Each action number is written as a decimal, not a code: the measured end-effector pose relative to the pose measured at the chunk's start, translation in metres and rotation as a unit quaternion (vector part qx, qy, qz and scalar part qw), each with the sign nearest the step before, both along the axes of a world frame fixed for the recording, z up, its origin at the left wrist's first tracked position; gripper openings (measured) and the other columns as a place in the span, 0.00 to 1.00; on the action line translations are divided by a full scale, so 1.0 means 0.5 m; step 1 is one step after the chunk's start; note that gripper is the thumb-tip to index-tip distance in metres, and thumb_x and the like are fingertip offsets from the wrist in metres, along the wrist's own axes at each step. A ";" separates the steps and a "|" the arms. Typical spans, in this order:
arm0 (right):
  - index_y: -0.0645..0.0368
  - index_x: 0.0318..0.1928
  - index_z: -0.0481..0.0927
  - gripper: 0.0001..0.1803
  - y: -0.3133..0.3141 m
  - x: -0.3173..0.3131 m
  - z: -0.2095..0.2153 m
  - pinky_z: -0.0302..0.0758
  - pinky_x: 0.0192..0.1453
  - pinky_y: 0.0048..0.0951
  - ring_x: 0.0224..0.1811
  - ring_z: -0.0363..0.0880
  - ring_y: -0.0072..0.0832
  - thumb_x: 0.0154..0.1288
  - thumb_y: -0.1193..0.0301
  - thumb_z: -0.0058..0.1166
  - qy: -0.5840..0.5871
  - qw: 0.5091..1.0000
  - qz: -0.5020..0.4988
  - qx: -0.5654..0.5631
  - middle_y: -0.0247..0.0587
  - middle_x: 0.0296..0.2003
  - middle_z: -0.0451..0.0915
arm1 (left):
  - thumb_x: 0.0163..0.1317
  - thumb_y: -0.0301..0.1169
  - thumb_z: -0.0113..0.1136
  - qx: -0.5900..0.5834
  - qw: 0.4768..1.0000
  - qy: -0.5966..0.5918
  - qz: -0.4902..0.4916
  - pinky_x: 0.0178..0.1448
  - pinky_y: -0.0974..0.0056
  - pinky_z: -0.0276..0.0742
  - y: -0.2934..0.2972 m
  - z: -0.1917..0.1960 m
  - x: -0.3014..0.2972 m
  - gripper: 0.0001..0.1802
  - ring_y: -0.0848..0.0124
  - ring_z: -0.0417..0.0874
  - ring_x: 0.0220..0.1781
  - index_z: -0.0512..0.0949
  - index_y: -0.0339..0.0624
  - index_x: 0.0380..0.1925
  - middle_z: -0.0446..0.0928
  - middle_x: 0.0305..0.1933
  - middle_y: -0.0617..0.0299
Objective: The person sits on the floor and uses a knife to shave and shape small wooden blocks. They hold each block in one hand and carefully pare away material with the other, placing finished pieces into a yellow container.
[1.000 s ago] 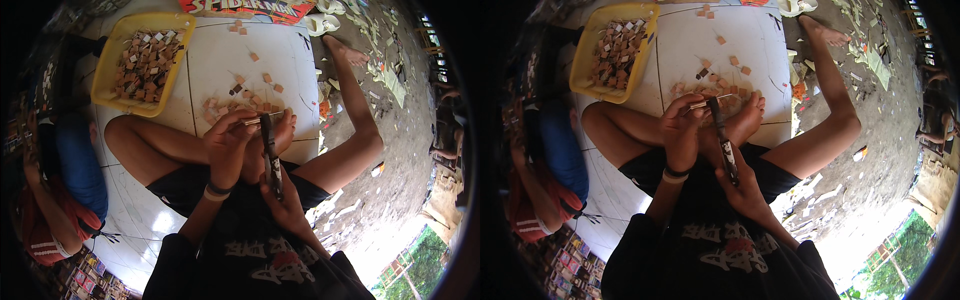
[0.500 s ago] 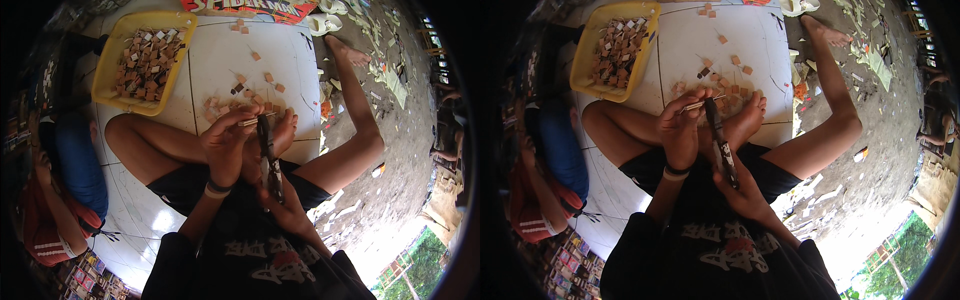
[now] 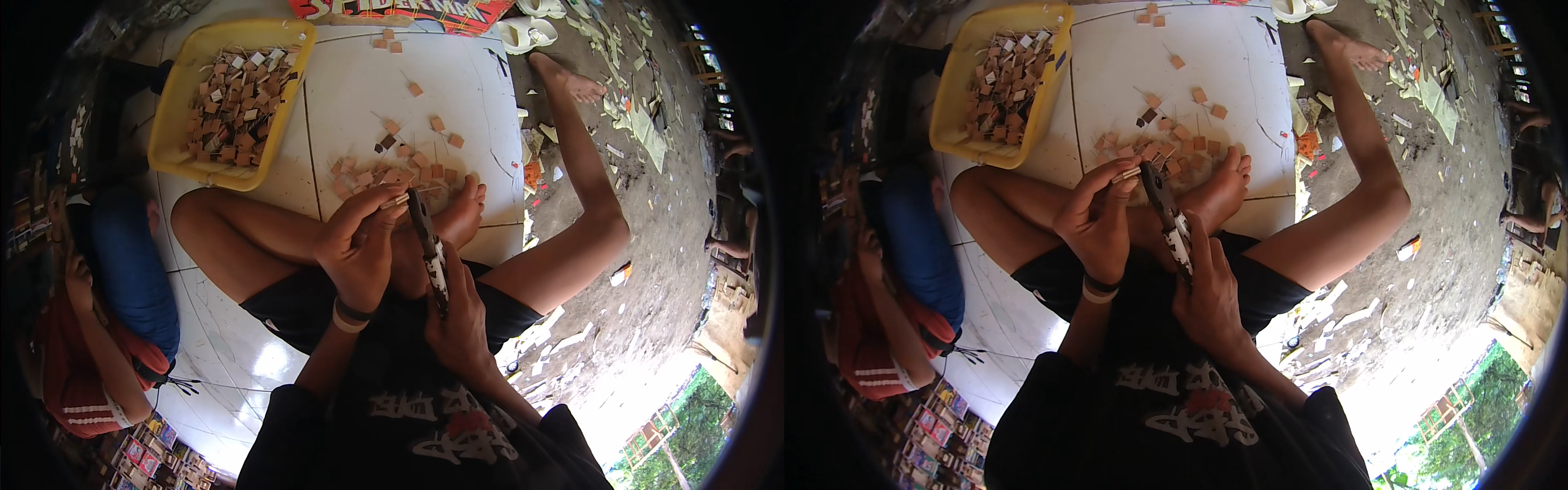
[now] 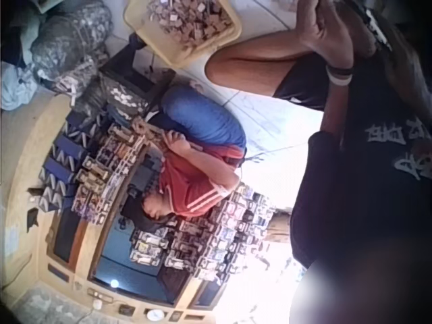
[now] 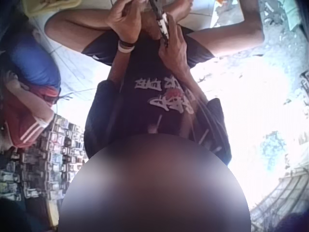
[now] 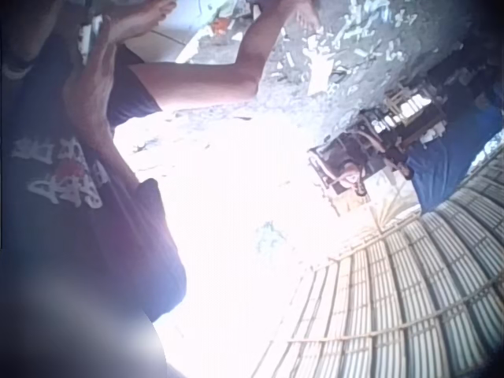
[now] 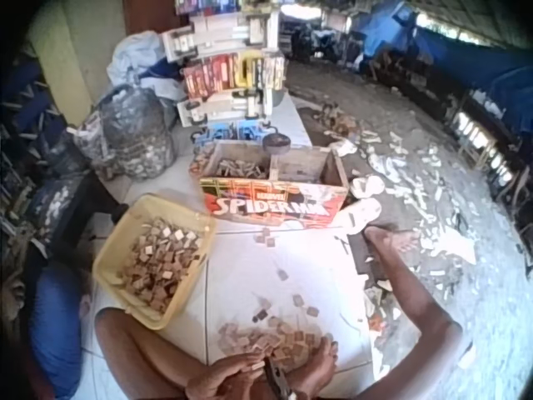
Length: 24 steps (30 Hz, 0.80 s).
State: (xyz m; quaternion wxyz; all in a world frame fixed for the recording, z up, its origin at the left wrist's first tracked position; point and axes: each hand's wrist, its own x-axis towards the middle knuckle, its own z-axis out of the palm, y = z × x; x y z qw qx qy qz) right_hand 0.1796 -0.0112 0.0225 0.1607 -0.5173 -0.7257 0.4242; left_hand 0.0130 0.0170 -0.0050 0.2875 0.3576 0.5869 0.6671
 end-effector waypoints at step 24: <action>0.66 0.82 0.55 0.40 0.032 0.066 -0.011 0.74 0.70 0.42 0.65 0.79 0.47 0.75 0.78 0.56 0.111 0.990 0.038 -0.075 0.57 0.63 0.77 | 0.74 0.29 0.68 -0.140 0.951 -0.267 -0.065 0.53 0.63 0.91 0.005 0.047 -0.073 0.17 0.65 0.92 0.44 0.82 0.24 0.54 0.89 0.43 0.49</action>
